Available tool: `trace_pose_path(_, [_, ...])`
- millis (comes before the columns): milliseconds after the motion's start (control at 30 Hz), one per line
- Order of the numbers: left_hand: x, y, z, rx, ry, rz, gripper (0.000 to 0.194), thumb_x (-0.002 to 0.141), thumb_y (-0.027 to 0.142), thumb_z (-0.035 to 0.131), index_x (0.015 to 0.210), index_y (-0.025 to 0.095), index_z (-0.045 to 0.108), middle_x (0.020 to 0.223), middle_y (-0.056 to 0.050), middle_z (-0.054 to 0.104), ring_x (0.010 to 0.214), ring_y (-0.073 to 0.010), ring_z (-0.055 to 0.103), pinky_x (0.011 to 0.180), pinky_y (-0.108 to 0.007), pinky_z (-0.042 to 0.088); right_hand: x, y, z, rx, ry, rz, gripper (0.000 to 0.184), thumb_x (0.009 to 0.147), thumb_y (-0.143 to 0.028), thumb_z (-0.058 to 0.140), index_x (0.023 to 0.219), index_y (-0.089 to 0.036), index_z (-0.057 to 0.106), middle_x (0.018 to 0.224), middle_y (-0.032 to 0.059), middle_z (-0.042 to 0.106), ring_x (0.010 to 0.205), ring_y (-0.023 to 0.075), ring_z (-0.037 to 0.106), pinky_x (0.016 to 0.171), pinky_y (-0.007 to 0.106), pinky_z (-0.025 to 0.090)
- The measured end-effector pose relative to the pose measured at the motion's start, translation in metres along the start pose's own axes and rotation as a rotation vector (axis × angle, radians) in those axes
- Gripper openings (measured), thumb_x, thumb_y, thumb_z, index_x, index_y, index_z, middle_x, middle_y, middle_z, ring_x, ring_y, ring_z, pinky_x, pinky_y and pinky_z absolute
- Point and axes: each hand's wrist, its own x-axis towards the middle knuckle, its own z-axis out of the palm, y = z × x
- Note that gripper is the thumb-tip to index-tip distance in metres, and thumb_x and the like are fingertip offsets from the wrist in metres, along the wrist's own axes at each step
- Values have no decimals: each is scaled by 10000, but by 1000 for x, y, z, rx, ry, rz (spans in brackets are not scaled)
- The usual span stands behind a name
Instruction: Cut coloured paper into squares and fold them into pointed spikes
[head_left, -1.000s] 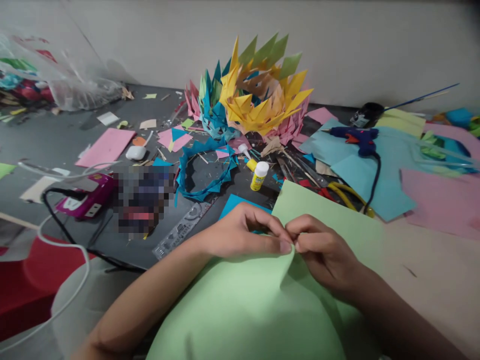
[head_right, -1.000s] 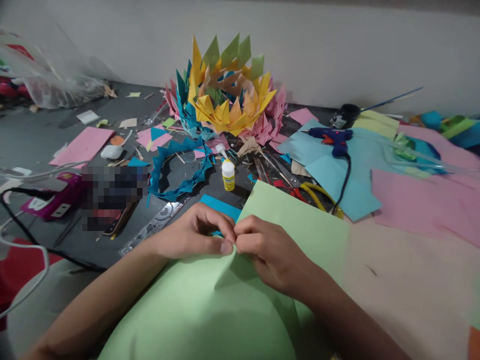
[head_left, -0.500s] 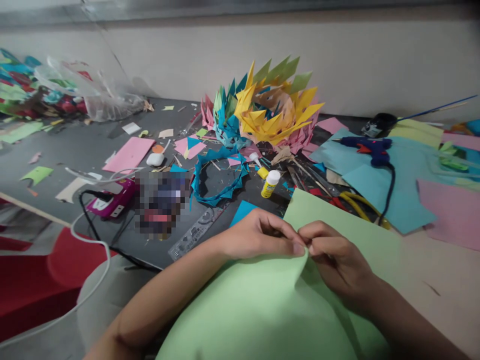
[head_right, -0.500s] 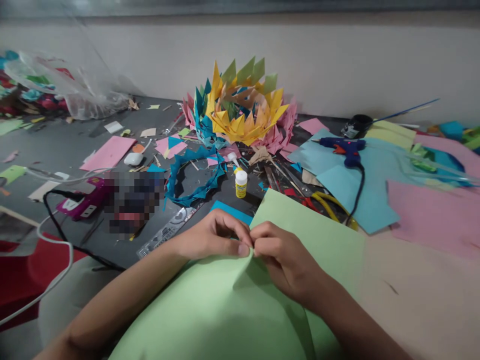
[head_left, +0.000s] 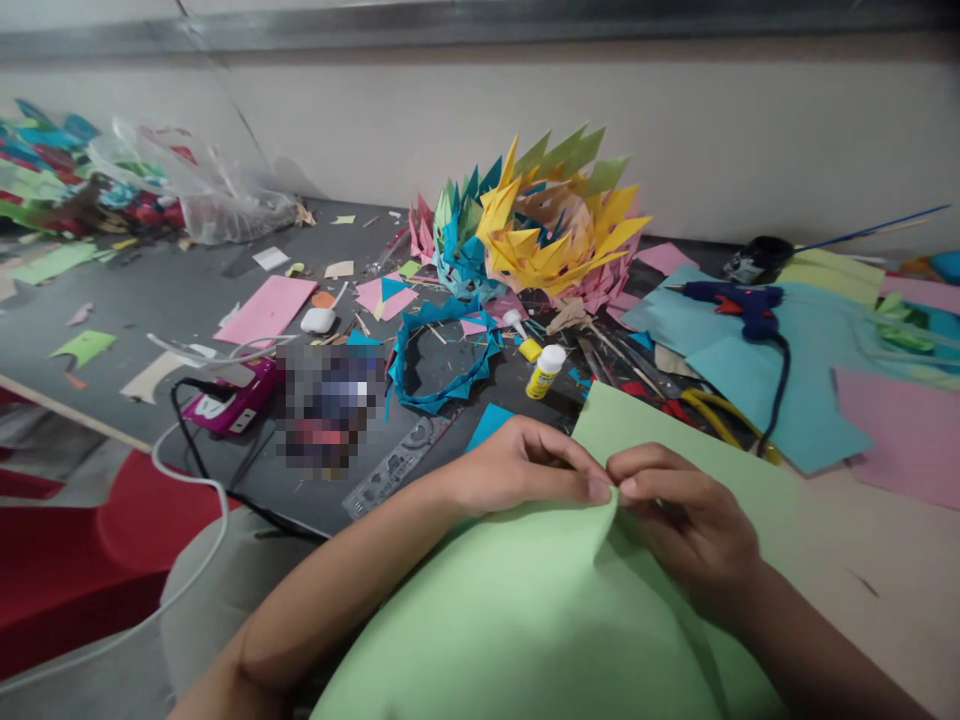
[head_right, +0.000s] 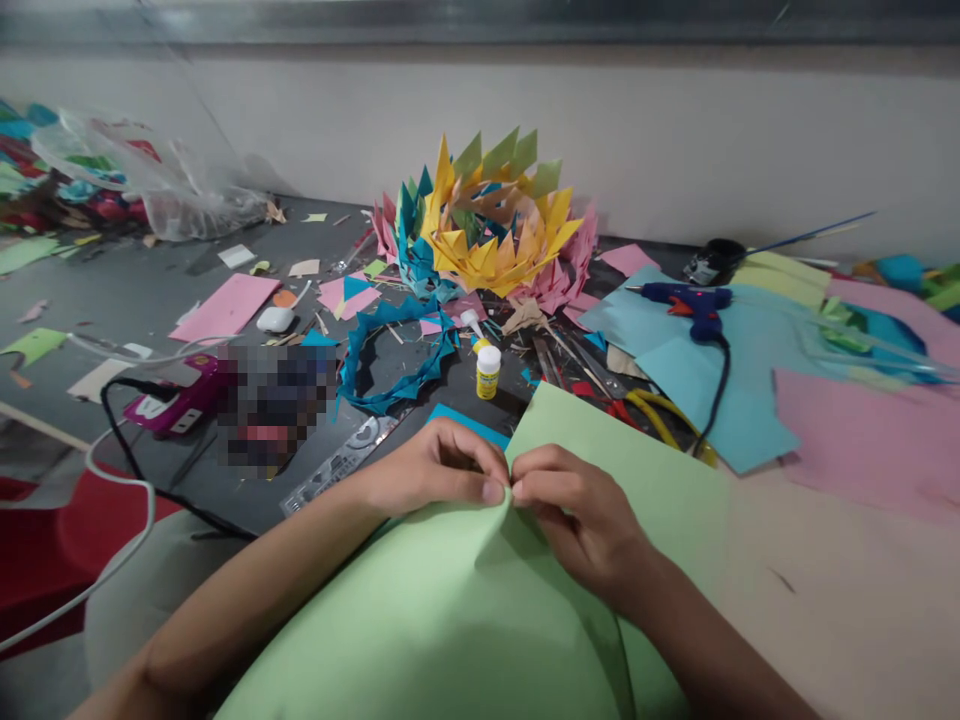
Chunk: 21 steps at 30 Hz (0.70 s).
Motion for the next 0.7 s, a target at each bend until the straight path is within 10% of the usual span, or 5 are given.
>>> trace_pose_path(700, [0, 0, -5, 94, -54, -41, 172, 571, 242, 776, 666, 118, 703, 637, 0, 663, 621, -100, 573, 716, -230, 462, 3, -2, -5, 39, -185, 69, 215, 827, -25, 381, 830, -233, 434, 758, -8, 460, 674, 116, 479, 566, 221, 401])
